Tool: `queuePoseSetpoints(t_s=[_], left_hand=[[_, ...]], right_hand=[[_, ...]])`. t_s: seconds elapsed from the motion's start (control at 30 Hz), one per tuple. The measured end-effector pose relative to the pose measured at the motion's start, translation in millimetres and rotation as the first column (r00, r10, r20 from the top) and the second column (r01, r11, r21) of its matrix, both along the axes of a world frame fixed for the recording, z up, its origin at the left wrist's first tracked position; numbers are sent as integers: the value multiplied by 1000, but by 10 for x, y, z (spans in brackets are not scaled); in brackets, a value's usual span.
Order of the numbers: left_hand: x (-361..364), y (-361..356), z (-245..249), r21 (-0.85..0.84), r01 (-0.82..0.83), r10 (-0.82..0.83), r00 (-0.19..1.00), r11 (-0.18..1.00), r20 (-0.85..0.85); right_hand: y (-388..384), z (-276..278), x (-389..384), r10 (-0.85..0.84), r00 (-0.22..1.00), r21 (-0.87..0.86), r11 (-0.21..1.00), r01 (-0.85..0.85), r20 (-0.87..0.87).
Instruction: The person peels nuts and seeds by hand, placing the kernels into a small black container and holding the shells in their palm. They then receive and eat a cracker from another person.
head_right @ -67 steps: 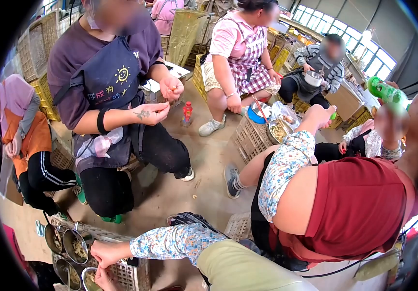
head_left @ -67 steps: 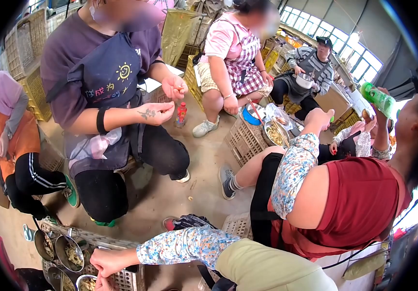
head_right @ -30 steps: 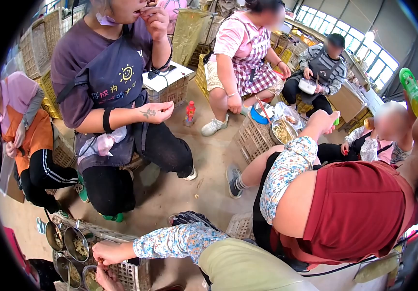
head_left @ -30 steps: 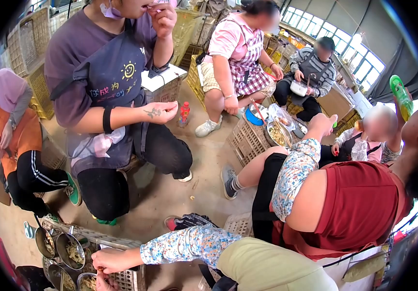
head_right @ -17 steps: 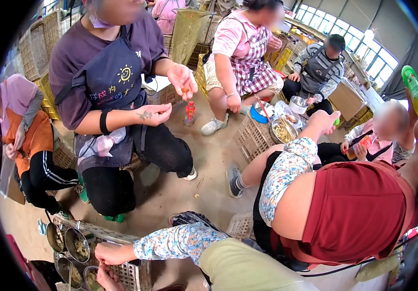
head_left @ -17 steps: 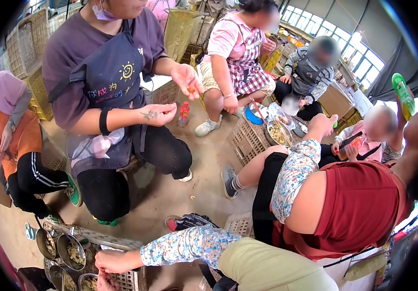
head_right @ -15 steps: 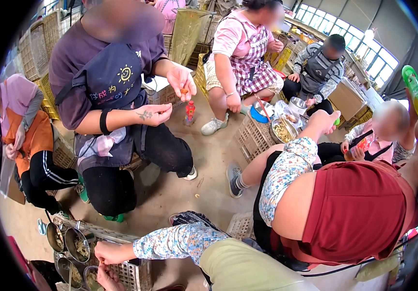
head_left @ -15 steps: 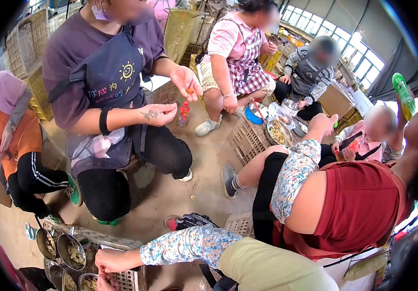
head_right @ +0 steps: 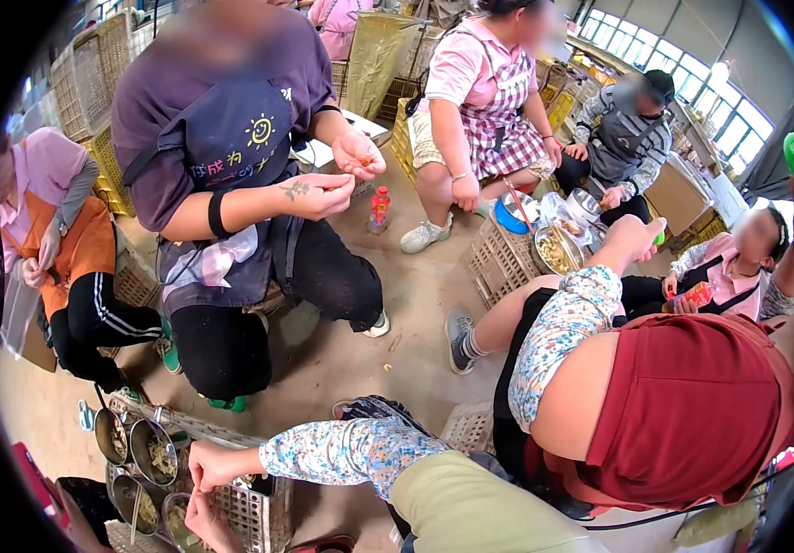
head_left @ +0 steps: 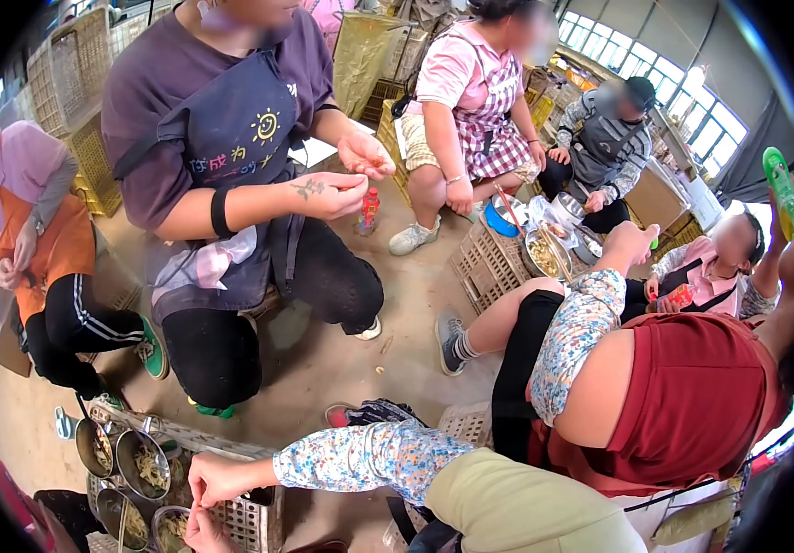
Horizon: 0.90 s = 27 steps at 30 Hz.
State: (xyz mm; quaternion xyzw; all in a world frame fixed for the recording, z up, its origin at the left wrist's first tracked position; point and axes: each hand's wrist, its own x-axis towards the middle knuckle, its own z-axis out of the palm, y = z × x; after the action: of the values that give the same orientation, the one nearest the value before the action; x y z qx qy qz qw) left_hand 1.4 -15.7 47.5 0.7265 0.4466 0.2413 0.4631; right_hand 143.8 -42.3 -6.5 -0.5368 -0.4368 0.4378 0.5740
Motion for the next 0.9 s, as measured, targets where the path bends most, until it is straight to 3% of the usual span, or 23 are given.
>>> queuePoseSetpoints(t_s=[0.1, 0.13, 0.23, 0.27, 0.33, 0.37, 0.43, 0.47, 0.6, 0.67, 0.73, 0.8, 0.87, 0.9], left_hand=[[54, -44, 63, 81, -20, 26, 997, 996, -74], [61, -56, 72, 49, -22, 21, 1000, 999, 16], [6, -2, -41, 111, 41, -40, 999, 993, -16], [-173, 319, -913, -228, -13, 101, 920, 974, 380], [-140, 248, -756, -256, -30, 114, 941, 966, 320], [-131, 223, -697, -284, -45, 122, 959, 958, 257], [-182, 265, -750, -282, -50, 121, 963, 958, 239], [-217, 309, -809, -295, -41, 113, 967, 954, 229], [-162, 258, -788, -331, -65, 167, 942, 942, 291], [-131, 205, -684, -344, -84, 185, 945, 935, 271], [-146, 200, -621, -357, -108, 206, 946, 928, 250], [-166, 207, -603, -299, -55, 125, 968, 953, 219], [-115, 178, -641, -283, -77, 149, 958, 956, 243], [-76, 189, -564, -212, -53, 77, 991, 976, 108]], right_hand=[[0, 29, -2, 4, 993, -107, 994, -17, -115], [-1, 30, -4, 8, 993, -106, 994, -20, -115], [6, 0, -27, -28, 999, -56, 998, 29, 24], [-7, -20, -51, -23, 999, -55, 998, 24, 25], [-46, -53, -120, -250, 848, 277, 952, 128, 467], [-50, -42, -138, -248, 849, 278, 952, 125, 467], [-64, 12, -165, -55, 821, 67, 998, 21, 568], [-70, 19, -177, -58, 815, 66, 998, 25, 577], [-59, -25, -178, -53, 807, 77, 997, 10, 588], [-37, -22, -199, -229, 922, 183, 967, 179, 311], [-72, 85, -122, -210, 945, 134, 974, 181, 252], [-48, 43, -96, -180, 965, 68, 983, 170, 190], [7, -159, -131, -219, 958, 147, 970, 193, 185], [-7, -135, -61, -162, 969, 114, 983, 143, 186]])
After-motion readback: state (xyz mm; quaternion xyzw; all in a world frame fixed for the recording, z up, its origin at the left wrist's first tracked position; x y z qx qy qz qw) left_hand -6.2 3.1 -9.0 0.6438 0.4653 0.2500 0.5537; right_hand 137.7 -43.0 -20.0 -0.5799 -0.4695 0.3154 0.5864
